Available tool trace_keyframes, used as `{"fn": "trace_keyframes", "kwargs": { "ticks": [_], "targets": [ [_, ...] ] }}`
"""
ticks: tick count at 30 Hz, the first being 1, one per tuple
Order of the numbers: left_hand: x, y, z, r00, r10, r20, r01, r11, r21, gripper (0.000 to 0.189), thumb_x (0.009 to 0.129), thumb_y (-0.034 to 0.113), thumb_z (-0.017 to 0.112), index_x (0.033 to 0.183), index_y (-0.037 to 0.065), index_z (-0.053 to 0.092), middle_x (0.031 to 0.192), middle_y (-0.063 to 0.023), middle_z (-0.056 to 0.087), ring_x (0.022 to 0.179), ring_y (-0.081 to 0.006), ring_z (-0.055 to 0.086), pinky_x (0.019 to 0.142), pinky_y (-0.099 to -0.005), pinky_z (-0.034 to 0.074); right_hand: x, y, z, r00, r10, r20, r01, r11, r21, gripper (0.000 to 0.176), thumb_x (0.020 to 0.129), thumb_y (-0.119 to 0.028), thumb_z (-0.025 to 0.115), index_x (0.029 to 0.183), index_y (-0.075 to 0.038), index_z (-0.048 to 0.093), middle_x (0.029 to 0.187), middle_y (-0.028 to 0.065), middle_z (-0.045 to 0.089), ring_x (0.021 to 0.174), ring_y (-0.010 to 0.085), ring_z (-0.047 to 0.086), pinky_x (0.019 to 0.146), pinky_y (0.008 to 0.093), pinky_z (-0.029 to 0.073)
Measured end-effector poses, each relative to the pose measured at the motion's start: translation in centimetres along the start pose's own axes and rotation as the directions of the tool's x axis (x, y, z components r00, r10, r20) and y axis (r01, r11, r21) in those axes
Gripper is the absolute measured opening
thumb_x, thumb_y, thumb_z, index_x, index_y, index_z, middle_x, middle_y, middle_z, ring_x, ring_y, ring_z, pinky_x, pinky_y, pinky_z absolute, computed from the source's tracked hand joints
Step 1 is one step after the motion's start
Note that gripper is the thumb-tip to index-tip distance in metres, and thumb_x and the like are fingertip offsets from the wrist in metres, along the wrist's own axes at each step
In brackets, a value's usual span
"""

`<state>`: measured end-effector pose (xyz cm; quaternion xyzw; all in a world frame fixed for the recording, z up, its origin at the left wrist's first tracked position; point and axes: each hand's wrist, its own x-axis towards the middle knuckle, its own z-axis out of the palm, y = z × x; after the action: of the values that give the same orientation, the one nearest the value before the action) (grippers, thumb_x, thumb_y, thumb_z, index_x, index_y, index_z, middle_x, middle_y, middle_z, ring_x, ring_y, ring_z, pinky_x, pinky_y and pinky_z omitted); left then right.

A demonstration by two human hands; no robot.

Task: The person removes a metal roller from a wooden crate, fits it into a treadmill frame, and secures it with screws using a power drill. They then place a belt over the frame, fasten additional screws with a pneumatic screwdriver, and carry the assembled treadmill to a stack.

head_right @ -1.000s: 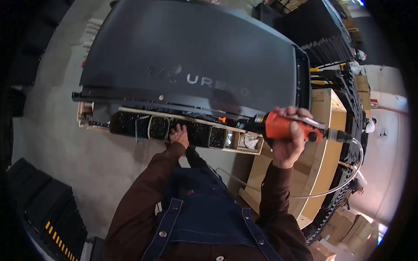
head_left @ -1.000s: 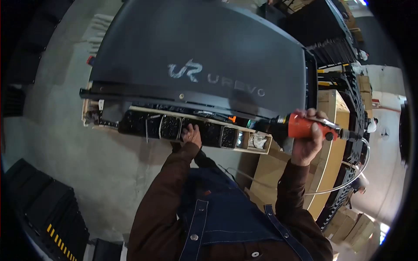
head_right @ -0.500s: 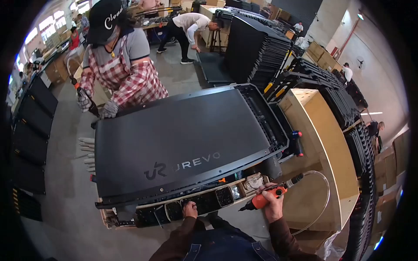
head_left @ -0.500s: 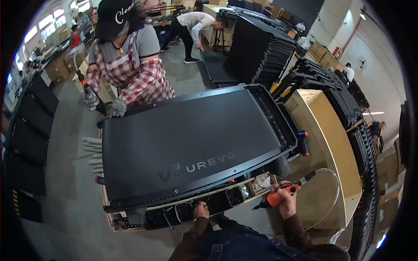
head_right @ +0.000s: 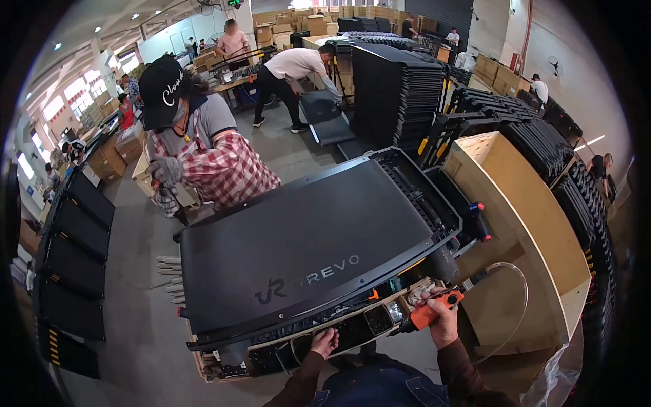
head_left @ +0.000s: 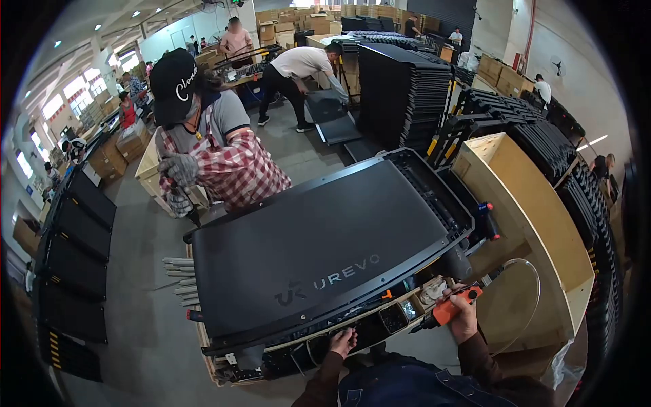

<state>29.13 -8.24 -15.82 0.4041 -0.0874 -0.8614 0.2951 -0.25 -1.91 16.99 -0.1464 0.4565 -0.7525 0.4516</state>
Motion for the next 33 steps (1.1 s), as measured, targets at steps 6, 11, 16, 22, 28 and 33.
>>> {"fn": "trace_keyframes", "kwargs": {
  "ticks": [6, 11, 16, 22, 28, 33],
  "targets": [
    [-4.8, 2.4, 9.6, 0.984, 0.071, 0.161, -0.11, 0.961, 0.253, 0.036, 0.105, 0.032, 0.057, 0.125, 0.003, 0.063, 0.105, -0.0045, 0.066, 0.087, -0.0112, 0.062, 0.079, -0.0274, 0.053, 2.3, 0.6, 0.4, 0.99, 0.036, 0.138, -0.053, 0.991, 0.119, 0.034, 0.08, -0.001, 0.067, 0.112, -0.008, 0.056, 0.103, 0.0115, 0.062, 0.096, 0.0279, 0.062, 0.091, 0.0477, 0.053],
    [-6.8, 3.1, 15.7, 0.966, 0.063, 0.252, -0.115, 0.973, 0.199, 0.039, 0.108, 0.027, 0.05, 0.135, -0.001, 0.055, 0.113, -0.0076, 0.065, 0.096, -0.0141, 0.064, 0.085, -0.0283, 0.053, 4.4, -0.9, 1.1, 0.983, 0.1, 0.152, -0.123, 0.98, 0.155, 0.035, 0.081, -0.002, 0.067, 0.114, -0.008, 0.055, 0.104, 0.0117, 0.063, 0.096, 0.0273, 0.063, 0.093, 0.0477, 0.053],
    [-7.4, 3.0, 21.1, 0.96, 0.092, 0.266, -0.16, 0.956, 0.246, 0.036, 0.106, 0.019, 0.054, 0.137, -0.001, 0.054, 0.115, -0.0097, 0.065, 0.102, -0.0164, 0.064, 0.088, -0.0288, 0.053, 7.7, -3.1, -0.3, 0.969, 0.08, 0.232, -0.129, 0.971, 0.202, 0.034, 0.082, -0.002, 0.067, 0.113, -0.007, 0.055, 0.103, 0.0119, 0.064, 0.096, 0.0277, 0.064, 0.094, 0.0483, 0.053],
    [-5.4, 3.1, 26.0, 0.947, 0.168, 0.275, -0.271, 0.878, 0.395, 0.032, 0.102, 0.011, 0.057, 0.131, -0.002, 0.059, 0.115, -0.0107, 0.066, 0.1, -0.0177, 0.065, 0.089, -0.0301, 0.055, 12.3, -5.8, -3.0, 0.949, 0.043, 0.313, -0.136, 0.95, 0.282, 0.034, 0.084, -0.003, 0.068, 0.116, -0.007, 0.056, 0.106, 0.0115, 0.064, 0.1, 0.0281, 0.063, 0.098, 0.0473, 0.052],
    [-6.4, 1.6, 27.6, 0.991, 0.058, 0.118, -0.064, 0.997, 0.05, 0.035, 0.101, 0.005, 0.054, 0.134, -0.006, 0.052, 0.124, -0.0187, 0.061, 0.123, -0.031, 0.061, 0.105, -0.0387, 0.052, 16.1, -7.6, -4.9, 0.926, 0.034, 0.376, -0.138, 0.958, 0.253, 0.033, 0.089, -0.002, 0.063, 0.121, -0.007, 0.056, 0.11, 0.0112, 0.064, 0.104, 0.0266, 0.063, 0.102, 0.0494, 0.049],
    [-7.7, -1.8, 26.1, 0.998, 0.027, -0.056, -0.02, 0.991, 0.131, 0.036, 0.103, 0.007, 0.051, 0.136, -0.008, 0.048, 0.125, -0.0206, 0.06, 0.124, -0.0317, 0.061, 0.105, -0.0363, 0.052, 16.8, -6.8, -7.8, 0.913, 0.081, 0.401, -0.157, 0.975, 0.159, 0.032, 0.091, -0.009, 0.062, 0.121, -0.008, 0.053, 0.111, 0.0101, 0.061, 0.105, 0.0264, 0.061, 0.109, 0.0498, 0.044]
  ]
}}
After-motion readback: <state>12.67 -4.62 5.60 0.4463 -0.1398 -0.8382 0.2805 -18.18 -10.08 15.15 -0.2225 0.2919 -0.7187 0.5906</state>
